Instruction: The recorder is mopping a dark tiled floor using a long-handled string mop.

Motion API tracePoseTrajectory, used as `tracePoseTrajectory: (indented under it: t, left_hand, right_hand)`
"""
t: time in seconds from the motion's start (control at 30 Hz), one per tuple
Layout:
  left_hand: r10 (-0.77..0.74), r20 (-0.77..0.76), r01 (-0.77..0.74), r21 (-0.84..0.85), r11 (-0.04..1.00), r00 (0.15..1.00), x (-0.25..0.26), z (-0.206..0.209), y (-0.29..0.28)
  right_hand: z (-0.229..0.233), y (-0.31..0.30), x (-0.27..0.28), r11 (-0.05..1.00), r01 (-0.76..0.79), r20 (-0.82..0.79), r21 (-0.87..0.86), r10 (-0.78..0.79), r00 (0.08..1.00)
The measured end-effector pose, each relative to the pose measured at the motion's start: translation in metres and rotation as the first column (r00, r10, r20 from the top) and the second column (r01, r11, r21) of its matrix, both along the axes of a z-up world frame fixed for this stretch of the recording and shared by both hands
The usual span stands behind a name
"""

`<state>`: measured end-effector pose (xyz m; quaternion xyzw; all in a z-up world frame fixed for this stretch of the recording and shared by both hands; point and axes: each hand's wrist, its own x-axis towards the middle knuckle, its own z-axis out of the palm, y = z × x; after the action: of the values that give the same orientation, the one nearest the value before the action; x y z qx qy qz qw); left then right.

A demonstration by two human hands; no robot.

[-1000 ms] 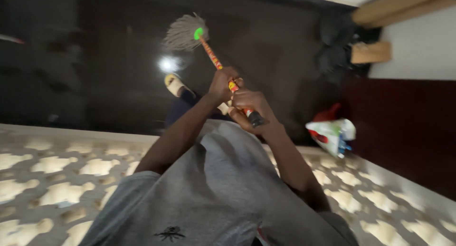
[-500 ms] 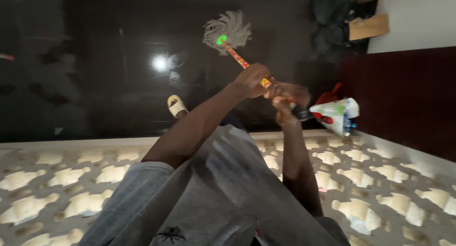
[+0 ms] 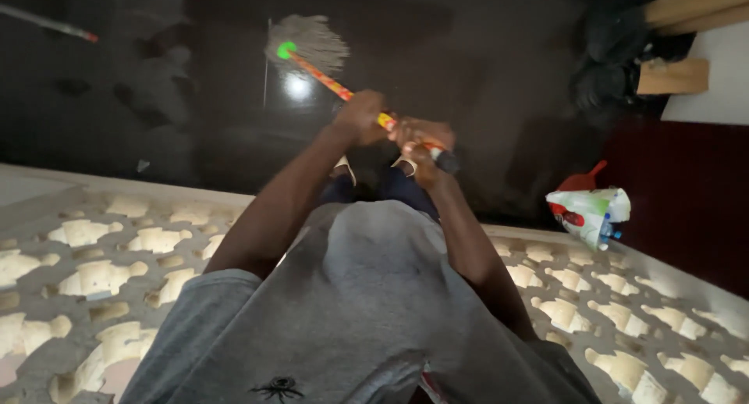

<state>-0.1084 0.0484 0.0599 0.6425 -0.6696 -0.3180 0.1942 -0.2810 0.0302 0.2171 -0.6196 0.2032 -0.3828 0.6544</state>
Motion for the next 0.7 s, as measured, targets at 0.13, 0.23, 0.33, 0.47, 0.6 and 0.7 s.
tracePoseTrajectory:
  t: [0.13, 0.23, 0.33, 0.47, 0.6, 0.7]
  left_hand:
    - [-0.100, 0.005, 0.099, 0.098, 0.990, 0.995, 0.045, 0.002, 0.036]
    - [-0.050, 0.028, 0.040, 0.296, 0.954, 0.998, 0.059, -0.012, 0.069]
    - [0.071, -0.024, -0.060, 0.314, 0.947, 0.997, 0.066, -0.012, 0.095]
    - [0.035, -0.194, -0.003, 0.159, 0.987, 0.980, 0.047, 0.024, 0.082]
    - [-0.086, -0.373, -0.016, -0.262, 0.965, 0.924, -0.007, 0.047, 0.044]
    - [-0.222, -0.494, 0.046, -0.343, 0.938, 0.841, -0.050, 0.088, 0.019]
  right_hand:
    - [-0.048, 0.030, 0.026, 0.997, -0.081, 0.121, -0.012, 0.081, 0.989]
    - [-0.060, 0.057, 0.030, 0.996, -0.081, 0.051, -0.020, 0.082, 0.995]
    - [-0.056, 0.068, 0.029, 0.960, -0.276, -0.008, 0.052, 0.277, 0.961]
    - [-0.009, 0.055, 0.014, 0.973, -0.226, -0.088, -0.047, 0.221, 0.971]
    - [0.077, 0.030, -0.001, 0.974, 0.011, -0.064, -0.228, -0.026, 0.998]
    - [0.149, 0.033, -0.016, 0.988, 0.047, -0.316, -0.149, -0.092, 0.944]
